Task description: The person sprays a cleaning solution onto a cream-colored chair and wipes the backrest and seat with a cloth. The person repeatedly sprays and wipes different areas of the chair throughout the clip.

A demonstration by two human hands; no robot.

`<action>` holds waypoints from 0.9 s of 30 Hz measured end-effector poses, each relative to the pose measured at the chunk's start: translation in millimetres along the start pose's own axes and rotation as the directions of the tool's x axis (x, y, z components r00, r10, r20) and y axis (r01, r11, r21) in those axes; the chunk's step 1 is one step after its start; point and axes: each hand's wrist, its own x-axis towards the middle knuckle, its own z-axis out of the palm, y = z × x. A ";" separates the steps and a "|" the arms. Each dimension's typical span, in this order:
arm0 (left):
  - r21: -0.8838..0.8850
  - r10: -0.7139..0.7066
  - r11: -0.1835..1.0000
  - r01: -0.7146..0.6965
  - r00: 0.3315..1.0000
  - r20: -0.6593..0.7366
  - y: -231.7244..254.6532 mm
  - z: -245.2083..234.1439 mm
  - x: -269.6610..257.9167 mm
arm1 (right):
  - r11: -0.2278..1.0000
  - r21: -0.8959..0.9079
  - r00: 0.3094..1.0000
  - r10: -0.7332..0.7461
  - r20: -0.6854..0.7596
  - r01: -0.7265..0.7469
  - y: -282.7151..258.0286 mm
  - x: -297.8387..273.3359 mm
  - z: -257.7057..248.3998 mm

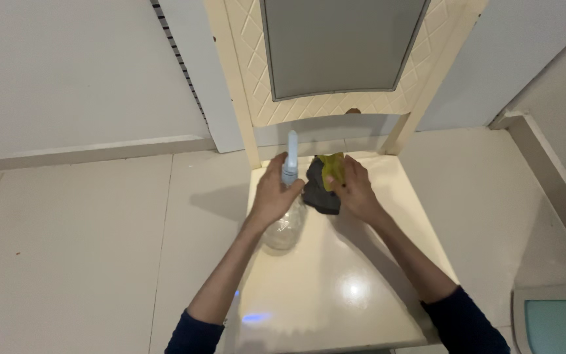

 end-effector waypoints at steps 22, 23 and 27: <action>-0.037 -0.322 0.944 0.326 0.943 0.087 -3.4 -22.2 24.1 | 0.899 -0.431 0.986 0.001 0.169 0.073 -7.2 53.2 59.2; -0.040 -0.341 0.937 0.346 0.935 0.100 -1.4 -22.8 25.6 | 0.889 -0.455 0.991 0.010 0.130 0.050 0.9 52.0 50.5; -0.033 -0.362 0.929 0.369 0.922 0.139 3.3 -23.4 28.5 | 0.871 -0.491 0.997 0.056 0.061 -0.019 47.2 38.4 5.9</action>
